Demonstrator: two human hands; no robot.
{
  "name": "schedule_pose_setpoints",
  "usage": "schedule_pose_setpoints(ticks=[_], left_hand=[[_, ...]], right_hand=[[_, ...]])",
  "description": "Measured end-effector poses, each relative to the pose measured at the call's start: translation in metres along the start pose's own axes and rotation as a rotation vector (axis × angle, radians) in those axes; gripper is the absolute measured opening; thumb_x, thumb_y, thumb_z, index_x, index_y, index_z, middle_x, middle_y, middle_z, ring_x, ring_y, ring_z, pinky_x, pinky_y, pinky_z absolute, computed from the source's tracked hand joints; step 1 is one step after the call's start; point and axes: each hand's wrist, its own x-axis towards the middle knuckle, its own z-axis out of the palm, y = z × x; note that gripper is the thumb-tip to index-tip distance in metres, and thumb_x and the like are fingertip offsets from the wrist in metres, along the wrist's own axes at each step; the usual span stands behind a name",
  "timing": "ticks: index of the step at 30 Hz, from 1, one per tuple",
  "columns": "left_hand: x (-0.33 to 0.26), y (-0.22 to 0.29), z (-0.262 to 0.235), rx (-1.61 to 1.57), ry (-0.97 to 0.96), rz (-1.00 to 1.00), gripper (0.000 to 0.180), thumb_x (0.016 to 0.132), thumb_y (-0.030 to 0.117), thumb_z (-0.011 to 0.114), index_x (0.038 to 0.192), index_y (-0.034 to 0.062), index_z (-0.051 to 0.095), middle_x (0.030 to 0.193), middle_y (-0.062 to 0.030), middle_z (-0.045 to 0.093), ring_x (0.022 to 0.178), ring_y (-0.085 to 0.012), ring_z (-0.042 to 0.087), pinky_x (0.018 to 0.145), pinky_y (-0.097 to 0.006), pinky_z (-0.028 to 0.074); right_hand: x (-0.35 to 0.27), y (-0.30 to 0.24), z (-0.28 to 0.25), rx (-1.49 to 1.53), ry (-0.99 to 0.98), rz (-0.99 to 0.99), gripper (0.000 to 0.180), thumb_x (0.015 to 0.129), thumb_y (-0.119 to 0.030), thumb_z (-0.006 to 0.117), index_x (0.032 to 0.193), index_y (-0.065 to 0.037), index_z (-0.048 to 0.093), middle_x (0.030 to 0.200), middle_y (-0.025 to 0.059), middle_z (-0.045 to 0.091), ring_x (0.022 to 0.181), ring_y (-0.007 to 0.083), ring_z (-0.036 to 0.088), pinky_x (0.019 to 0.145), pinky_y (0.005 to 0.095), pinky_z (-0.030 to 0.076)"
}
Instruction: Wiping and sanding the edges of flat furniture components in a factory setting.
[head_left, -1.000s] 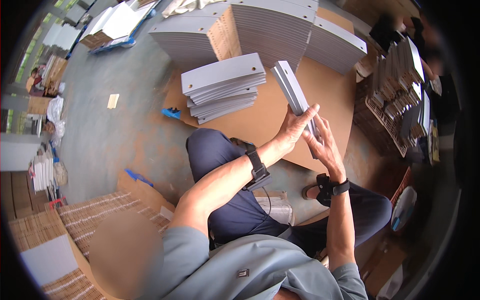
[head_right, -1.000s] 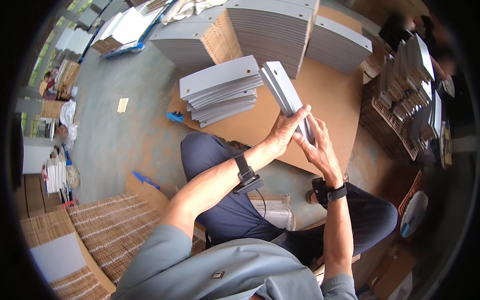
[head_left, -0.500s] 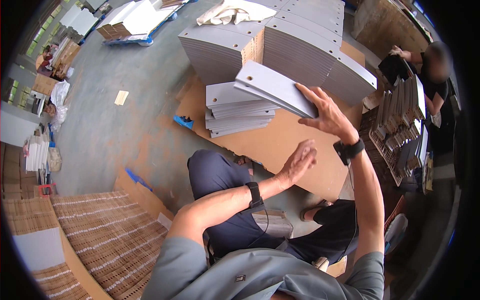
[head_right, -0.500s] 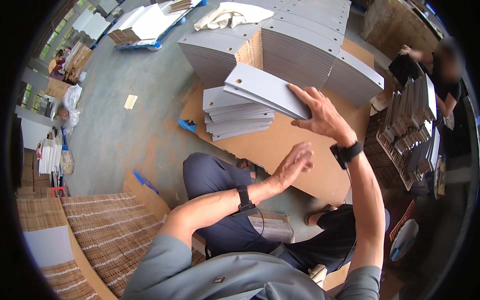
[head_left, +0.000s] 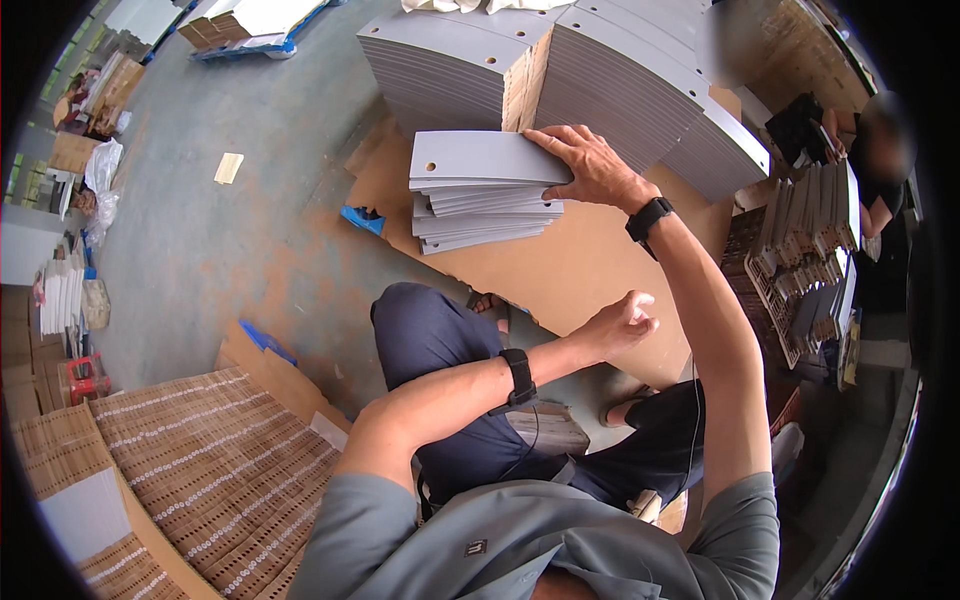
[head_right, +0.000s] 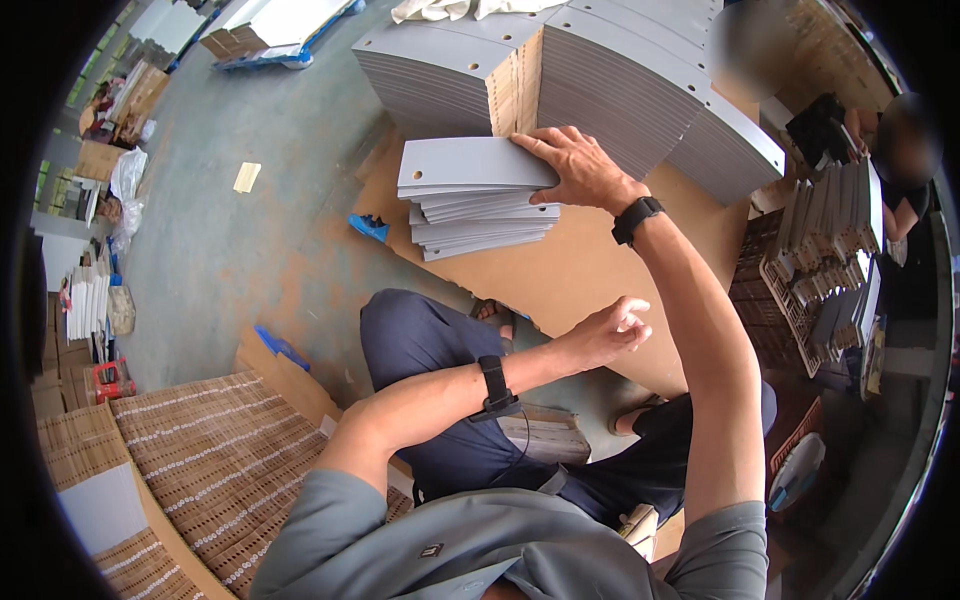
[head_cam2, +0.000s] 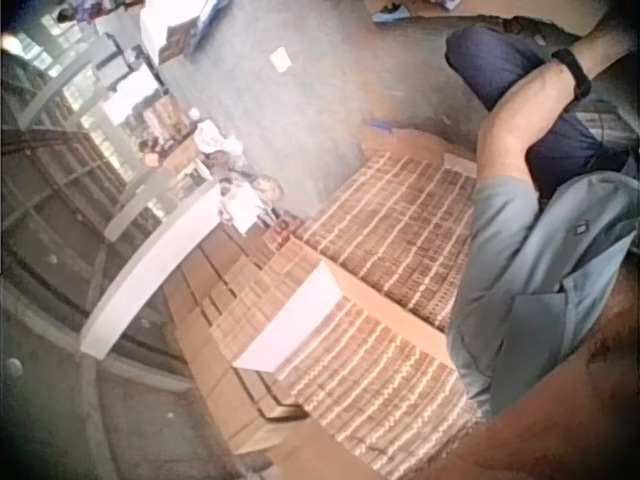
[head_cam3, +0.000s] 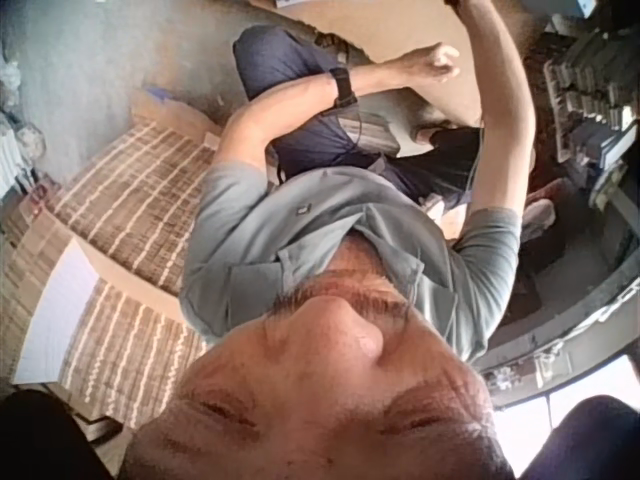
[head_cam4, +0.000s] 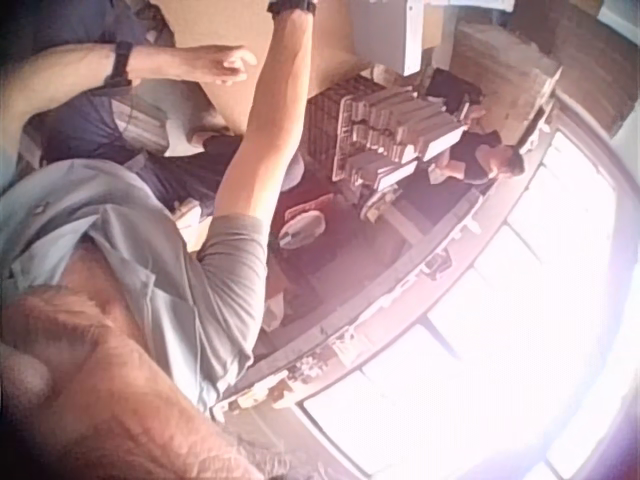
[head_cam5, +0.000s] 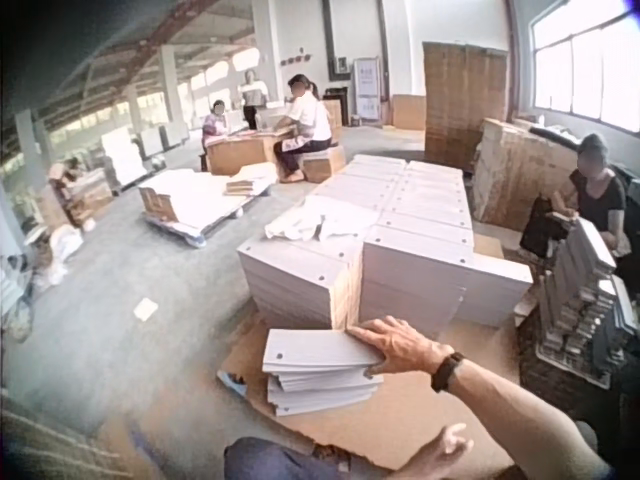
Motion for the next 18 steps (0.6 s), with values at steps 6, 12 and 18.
schedule_pose_setpoints(ticks=[6, 12, 18], left_hand=[[0.012, -0.009, 0.011, 0.044, 0.055, 0.013, 0.059, 0.102, 0.034, 0.059, 0.141, -0.0075, 0.043, 0.105, -0.0175, 0.067, 0.092, -0.0199, 0.065, 0.088, -0.037, 0.053], [0.026, -0.012, 0.016, -0.02, 0.025, -0.058, 0.047, 0.098, 0.029, 0.062, 0.124, -0.0098, 0.052, 0.096, -0.0126, 0.066, 0.086, -0.0169, 0.064, 0.081, -0.034, 0.054], [0.044, -0.048, 0.037, 0.015, 0.131, 0.012, 0.014, 0.082, 0.018, 0.065, 0.08, 0.0043, 0.064, 0.062, -0.0018, 0.056, 0.058, -0.0158, 0.052, 0.052, -0.037, 0.045]], right_hand=[[-0.021, 0.006, -0.012, 0.151, 0.123, 0.04, 0.095, 0.08, -0.051, 0.084, 0.158, -0.019, 0.039, 0.151, 0.0153, 0.049, 0.145, 0.0358, 0.041, 0.121, 0.0526, 0.038], [-0.081, 0.02, -0.05, 0.369, 0.193, 0.267, 0.068, 0.097, -0.046, 0.069, 0.152, -0.012, 0.049, 0.151, 0.0197, 0.051, 0.135, 0.043, 0.052, 0.115, 0.0498, 0.044], [-0.182, 0.028, -0.066, 0.534, 0.09, 0.115, 0.053, 0.098, -0.024, 0.066, 0.145, -0.003, 0.055, 0.145, 0.0192, 0.059, 0.135, 0.0344, 0.053, 0.112, 0.0448, 0.044]])
